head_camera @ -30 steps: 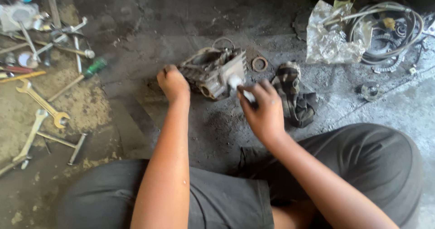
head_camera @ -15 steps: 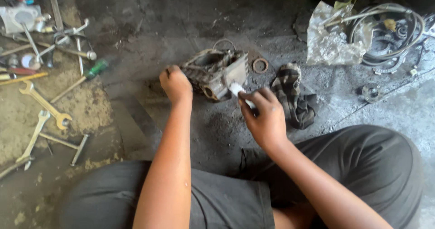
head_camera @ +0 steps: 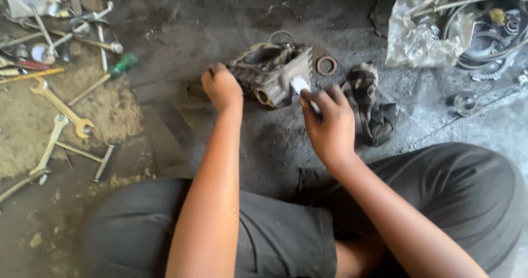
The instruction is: The person sits on the floor and cleans a metal engine cylinder block using a metal file and a rag. They scrape the exterior surfaces and the top face of the cylinder, then wipe away the residue with the cloth. The person rotates the cylinder to access different sides and continues the cleaning process.
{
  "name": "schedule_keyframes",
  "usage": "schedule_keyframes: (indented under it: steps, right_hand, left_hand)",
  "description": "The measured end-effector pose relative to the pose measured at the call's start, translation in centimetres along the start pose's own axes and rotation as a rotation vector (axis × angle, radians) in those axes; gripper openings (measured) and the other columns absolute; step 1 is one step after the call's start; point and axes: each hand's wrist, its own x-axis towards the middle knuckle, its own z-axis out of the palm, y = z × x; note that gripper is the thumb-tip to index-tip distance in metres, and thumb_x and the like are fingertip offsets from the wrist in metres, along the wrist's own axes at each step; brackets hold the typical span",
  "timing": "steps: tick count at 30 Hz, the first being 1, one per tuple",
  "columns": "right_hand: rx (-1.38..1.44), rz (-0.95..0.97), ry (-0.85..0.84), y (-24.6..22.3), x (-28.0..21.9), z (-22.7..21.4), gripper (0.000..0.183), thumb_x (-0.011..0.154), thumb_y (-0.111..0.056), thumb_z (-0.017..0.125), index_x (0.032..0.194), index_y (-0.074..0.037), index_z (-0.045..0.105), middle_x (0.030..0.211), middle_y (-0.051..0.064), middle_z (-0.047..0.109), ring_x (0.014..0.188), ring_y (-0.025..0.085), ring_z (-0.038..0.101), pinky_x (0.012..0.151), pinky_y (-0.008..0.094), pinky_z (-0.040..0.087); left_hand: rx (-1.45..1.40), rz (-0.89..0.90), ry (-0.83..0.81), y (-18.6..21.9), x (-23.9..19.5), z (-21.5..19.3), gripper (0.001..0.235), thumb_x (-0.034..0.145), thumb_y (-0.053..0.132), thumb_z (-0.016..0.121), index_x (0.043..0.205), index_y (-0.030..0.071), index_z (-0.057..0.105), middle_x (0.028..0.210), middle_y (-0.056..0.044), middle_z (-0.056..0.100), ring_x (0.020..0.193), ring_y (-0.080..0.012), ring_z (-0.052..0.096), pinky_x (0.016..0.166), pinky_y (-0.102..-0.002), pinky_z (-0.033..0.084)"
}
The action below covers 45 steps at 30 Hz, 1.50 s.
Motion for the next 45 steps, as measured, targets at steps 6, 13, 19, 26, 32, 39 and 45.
schedule_keyframes:
  steps: [6,13,19,26,32,39,45]
  right_hand:
    - [-0.034,0.008,0.033,0.0,0.7,0.0,0.012,0.095,-0.010,0.074,0.106,-0.006,0.074,0.090,0.012,0.061,0.067,0.029,0.061,0.060,0.040,0.048]
    - [-0.096,-0.037,0.049,-1.0,0.4,-0.4,0.014,0.089,-0.012,0.074,0.103,-0.010,0.076,0.087,0.011,0.061,0.067,0.030,0.063,0.058,0.042,0.049]
    - [-0.137,-0.025,0.036,-0.6,0.3,-0.3,0.012,0.090,-0.011,0.074,0.103,-0.011,0.077,0.084,0.012,0.058,0.069,0.033,0.062,0.061,0.044,0.048]
    - [-0.138,0.003,0.016,0.2,-0.1,-0.3,0.008,0.093,-0.013,0.076,0.100,-0.010,0.075,0.088,0.012,0.061,0.068,0.031,0.063,0.060,0.043,0.048]
    - [-0.114,-0.109,0.055,-0.5,0.6,-0.5,0.017,0.091,-0.012,0.075,0.108,-0.010,0.076,0.091,0.010,0.062,0.069,0.030,0.065,0.060,0.041,0.050]
    - [-0.037,-0.023,-0.055,-1.4,-0.3,-1.0,0.019,0.089,-0.014,0.075,0.108,-0.011,0.077,0.091,0.008,0.064,0.067,0.024,0.066,0.060,0.037,0.052]
    - [-0.114,-0.029,-0.184,-1.9,2.1,-1.9,0.019,0.088,-0.015,0.076,0.106,-0.011,0.079,0.090,0.010,0.066,0.073,0.027,0.066,0.067,0.040,0.052]
  left_hand:
    - [0.062,0.029,0.015,0.3,-0.5,0.2,0.049,0.094,0.032,0.045,0.097,-0.012,0.066,0.104,-0.036,0.068,0.096,-0.0509,0.063,0.089,-0.051,0.047]
    - [0.075,0.063,0.039,0.5,-0.7,0.8,0.046,0.092,0.031,0.047,0.096,-0.011,0.068,0.103,-0.034,0.069,0.096,-0.0491,0.064,0.087,-0.051,0.048]
    - [0.137,0.077,0.055,1.4,-0.8,0.7,0.045,0.094,0.030,0.048,0.096,-0.010,0.067,0.104,-0.034,0.068,0.097,-0.0498,0.063,0.088,-0.052,0.047]
    - [0.095,-0.010,0.008,2.7,-2.1,-0.1,0.043,0.093,0.029,0.047,0.097,-0.010,0.067,0.104,-0.032,0.069,0.096,-0.0484,0.064,0.087,-0.051,0.048]
    - [0.121,0.062,0.035,3.2,-2.5,0.3,0.038,0.089,0.025,0.048,0.095,-0.007,0.069,0.099,-0.029,0.071,0.094,-0.0459,0.065,0.085,-0.050,0.048]
    - [0.105,0.016,0.027,4.1,-2.6,0.2,0.036,0.087,0.025,0.048,0.091,-0.004,0.068,0.093,-0.027,0.072,0.088,-0.0458,0.068,0.082,-0.050,0.050]
    - [0.174,0.097,0.035,4.1,-2.6,0.5,0.038,0.088,0.025,0.046,0.090,-0.005,0.069,0.095,-0.029,0.071,0.092,-0.0500,0.064,0.083,-0.054,0.048]
